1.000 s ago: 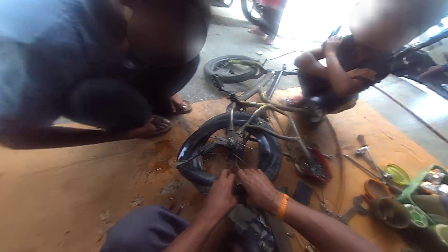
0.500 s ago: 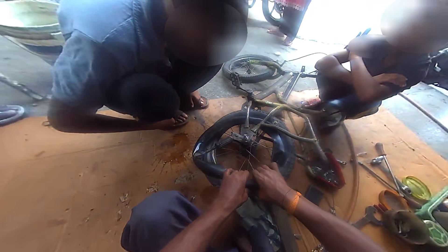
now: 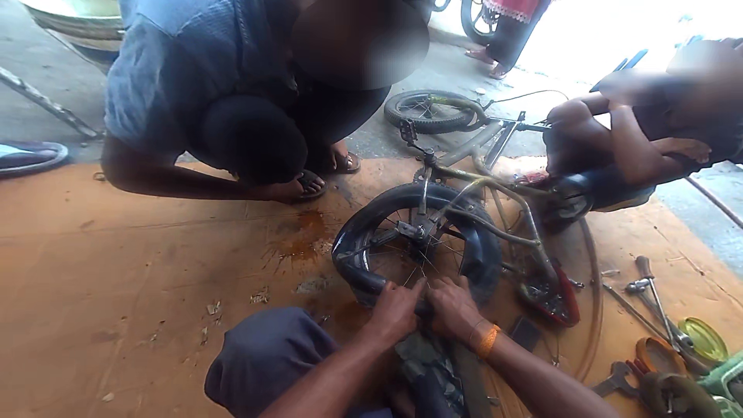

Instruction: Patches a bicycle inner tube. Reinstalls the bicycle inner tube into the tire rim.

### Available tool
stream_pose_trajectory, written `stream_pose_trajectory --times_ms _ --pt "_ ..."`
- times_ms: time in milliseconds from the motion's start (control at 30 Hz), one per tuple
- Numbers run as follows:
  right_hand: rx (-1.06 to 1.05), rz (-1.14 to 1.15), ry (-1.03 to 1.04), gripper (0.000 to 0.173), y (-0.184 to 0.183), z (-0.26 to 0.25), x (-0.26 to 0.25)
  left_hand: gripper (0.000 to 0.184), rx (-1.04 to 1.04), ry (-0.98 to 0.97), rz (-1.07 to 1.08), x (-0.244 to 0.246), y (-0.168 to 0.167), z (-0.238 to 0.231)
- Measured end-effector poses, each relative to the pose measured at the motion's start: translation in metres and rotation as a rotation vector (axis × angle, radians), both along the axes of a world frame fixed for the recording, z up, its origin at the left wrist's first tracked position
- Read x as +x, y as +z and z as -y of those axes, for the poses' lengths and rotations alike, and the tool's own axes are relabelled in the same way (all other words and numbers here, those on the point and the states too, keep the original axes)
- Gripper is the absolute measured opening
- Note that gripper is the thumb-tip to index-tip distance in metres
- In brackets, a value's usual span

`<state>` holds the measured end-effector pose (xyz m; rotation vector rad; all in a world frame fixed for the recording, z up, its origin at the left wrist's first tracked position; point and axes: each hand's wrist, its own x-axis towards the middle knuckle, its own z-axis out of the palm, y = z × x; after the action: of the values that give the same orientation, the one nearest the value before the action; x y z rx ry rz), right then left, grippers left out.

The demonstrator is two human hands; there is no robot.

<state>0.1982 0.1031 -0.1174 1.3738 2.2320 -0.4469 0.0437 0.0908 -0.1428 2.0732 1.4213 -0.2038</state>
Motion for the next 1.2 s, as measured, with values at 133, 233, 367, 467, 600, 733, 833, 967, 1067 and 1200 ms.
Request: stream_pose_trajectory --times_ms 133,233,367,467,600,733,833,967,1067,1200 --pt "0.079 -0.068 -0.044 0.043 -0.009 0.005 0.003 0.084 0.062 0.034 -0.017 0.004 -0.005 0.0" --pt "0.101 -0.118 -0.055 0.056 -0.006 0.006 0.006 0.095 0.064 0.008 0.014 -0.001 -0.005 0.001" --pt "-0.012 -0.153 -0.013 0.066 0.006 0.001 0.015 0.11 -0.078 -0.045 0.075 -0.014 0.008 -0.003" --pt "-0.047 -0.173 0.009 0.067 0.014 -0.001 0.023 0.112 -0.122 -0.042 0.047 -0.01 0.02 -0.003" --pt "-0.05 -0.203 0.021 0.057 0.021 0.006 0.03 0.084 0.105 0.053 0.075 -0.017 0.032 0.014" --pt "0.065 -0.246 0.03 0.046 0.026 0.013 0.054 0.04 0.405 0.323 0.222 -0.055 0.038 0.021" --pt "0.216 -0.189 0.005 0.056 0.036 0.009 0.085 0.033 0.302 0.452 0.151 -0.085 0.068 0.012" --pt "0.229 -0.299 -0.009 0.053 0.045 0.012 0.103 0.041 0.018 0.326 -0.076 -0.116 0.103 0.004" --pt "0.184 -0.462 -0.001 0.048 0.033 0.027 0.082 0.035 -0.095 0.197 0.018 -0.147 0.115 -0.014" --pt "0.317 -0.626 -0.039 0.044 0.008 0.038 0.053 0.036 -0.436 0.41 0.113 -0.168 0.072 -0.03"
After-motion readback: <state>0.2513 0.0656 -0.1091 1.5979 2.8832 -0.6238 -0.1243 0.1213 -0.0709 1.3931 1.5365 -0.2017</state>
